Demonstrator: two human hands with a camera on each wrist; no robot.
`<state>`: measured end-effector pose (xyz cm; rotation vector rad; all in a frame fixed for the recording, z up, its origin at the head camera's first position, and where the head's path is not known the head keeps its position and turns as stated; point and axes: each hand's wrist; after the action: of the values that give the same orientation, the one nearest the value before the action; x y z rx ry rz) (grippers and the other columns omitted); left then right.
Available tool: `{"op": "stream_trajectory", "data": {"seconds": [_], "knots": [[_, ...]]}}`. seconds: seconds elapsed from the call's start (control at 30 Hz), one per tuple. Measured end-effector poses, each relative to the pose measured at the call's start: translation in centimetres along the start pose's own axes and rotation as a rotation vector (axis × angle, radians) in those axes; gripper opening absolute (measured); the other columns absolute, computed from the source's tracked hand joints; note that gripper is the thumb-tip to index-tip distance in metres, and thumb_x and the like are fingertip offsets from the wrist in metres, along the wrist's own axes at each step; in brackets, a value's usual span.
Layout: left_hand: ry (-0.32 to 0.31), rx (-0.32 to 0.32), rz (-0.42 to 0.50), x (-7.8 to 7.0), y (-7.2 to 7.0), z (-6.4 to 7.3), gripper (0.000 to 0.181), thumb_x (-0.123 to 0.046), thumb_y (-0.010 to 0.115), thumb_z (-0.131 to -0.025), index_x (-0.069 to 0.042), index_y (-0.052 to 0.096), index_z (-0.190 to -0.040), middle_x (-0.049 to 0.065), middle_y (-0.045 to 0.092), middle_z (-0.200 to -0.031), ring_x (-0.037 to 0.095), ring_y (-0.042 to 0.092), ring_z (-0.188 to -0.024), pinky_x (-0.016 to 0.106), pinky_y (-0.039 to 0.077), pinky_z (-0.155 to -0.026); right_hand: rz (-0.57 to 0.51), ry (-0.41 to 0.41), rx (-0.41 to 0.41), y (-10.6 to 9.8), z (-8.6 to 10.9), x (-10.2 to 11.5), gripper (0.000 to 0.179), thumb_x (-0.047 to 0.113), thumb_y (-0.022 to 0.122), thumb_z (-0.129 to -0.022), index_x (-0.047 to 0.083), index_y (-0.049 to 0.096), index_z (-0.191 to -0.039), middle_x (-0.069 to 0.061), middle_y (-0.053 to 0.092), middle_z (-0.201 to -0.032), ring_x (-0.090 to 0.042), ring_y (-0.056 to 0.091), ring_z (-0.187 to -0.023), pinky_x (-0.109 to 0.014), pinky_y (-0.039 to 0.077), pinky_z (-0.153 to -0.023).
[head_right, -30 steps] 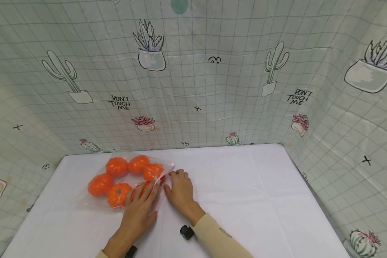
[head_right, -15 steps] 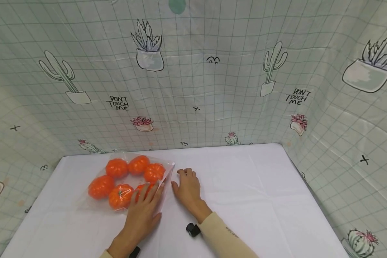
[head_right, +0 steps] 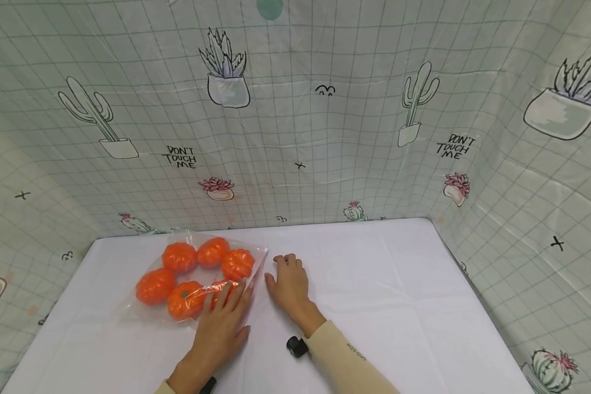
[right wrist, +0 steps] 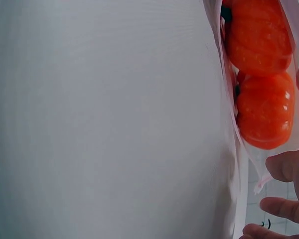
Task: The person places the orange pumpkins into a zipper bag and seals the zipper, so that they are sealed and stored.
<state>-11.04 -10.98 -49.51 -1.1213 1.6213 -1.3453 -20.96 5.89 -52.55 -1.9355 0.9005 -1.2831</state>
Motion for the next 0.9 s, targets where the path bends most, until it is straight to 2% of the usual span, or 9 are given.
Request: {"op": "stream_trajectory", "data": {"seconds": [0.2,0.43,0.53,0.67,0.77,0.9], "knots": [[0.04,0.01,-0.021,0.2,-0.9,-0.4,0.082,-0.037,0.089,-0.085,-0.013,0.054,-0.154,0.012,0.056,-0.155,0.038,0.048,-0.144,0.061,0.036,-0.119,0.012,0.01,0.004,-0.1,-0.4,-0.2,0.04,0.022,0.083,-0.092,0.0,0.071,-0.123,-0.021,0.066,-0.117,-0.038,0.065,-0.103,-0.049,0.058,-0.087],[0.086,-0.004,-0.031,1.3,-3.3,-2.3,0.071,-0.042,0.084,-0.09,-0.011,0.06,-0.149,0.011,0.067,-0.138,0.036,0.056,-0.132,0.059,0.039,-0.116,0.006,0.017,0.012,-0.3,-0.7,-0.3,0.039,0.021,0.083,-0.092,0.0,0.071,-0.122,-0.021,0.065,-0.116,-0.038,0.064,-0.104,-0.049,0.057,-0.088],[0.096,0.006,-0.002,2.1,-4.6,-3.7,0.062,-0.039,0.081,-0.093,-0.01,0.064,-0.145,0.011,0.068,-0.137,0.036,0.057,-0.132,0.06,0.037,-0.118,-0.002,0.015,0.008,-0.3,-0.7,-0.4,0.038,0.021,0.083,-0.092,0.0,0.071,-0.122,-0.021,0.065,-0.115,-0.038,0.064,-0.104,-0.049,0.057,-0.088],[0.1,0.046,0.05,3.4,-6.1,-6.2,0.059,-0.034,0.078,-0.096,-0.009,0.062,-0.147,0.013,0.067,-0.139,0.038,0.056,-0.132,0.061,0.036,-0.117,-0.01,0.014,0.005,-0.3,-0.6,-0.5,0.038,0.02,0.083,-0.092,0.0,0.071,-0.122,-0.021,0.065,-0.115,-0.039,0.064,-0.104,-0.05,0.056,-0.087],[0.108,0.071,0.078,4.4,-6.5,-8.2,0.06,-0.034,0.076,-0.098,-0.009,0.059,-0.15,0.013,0.065,-0.142,0.039,0.054,-0.134,0.062,0.036,-0.117,-0.016,0.021,0.01,-0.4,-0.7,-0.6,0.038,0.02,0.082,-0.092,0.0,0.07,-0.122,-0.021,0.065,-0.115,-0.039,0.064,-0.104,-0.05,0.056,-0.088],[0.134,0.087,0.103,5.4,-6.4,-10.5,0.057,-0.032,0.073,-0.1,-0.009,0.059,-0.15,0.014,0.062,-0.147,0.039,0.052,-0.138,0.063,0.035,-0.119,-0.028,0.032,0.016,-0.6,-0.7,-0.7,0.039,0.021,0.082,-0.093,0.0,0.07,-0.123,-0.022,0.065,-0.117,-0.039,0.064,-0.106,-0.051,0.057,-0.089]]}}
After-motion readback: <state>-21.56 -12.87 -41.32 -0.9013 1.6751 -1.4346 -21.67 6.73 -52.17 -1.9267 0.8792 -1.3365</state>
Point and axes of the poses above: each hand's wrist, its own z-axis away from the middle knuckle, its own y-axis out of the palm, x = y × z
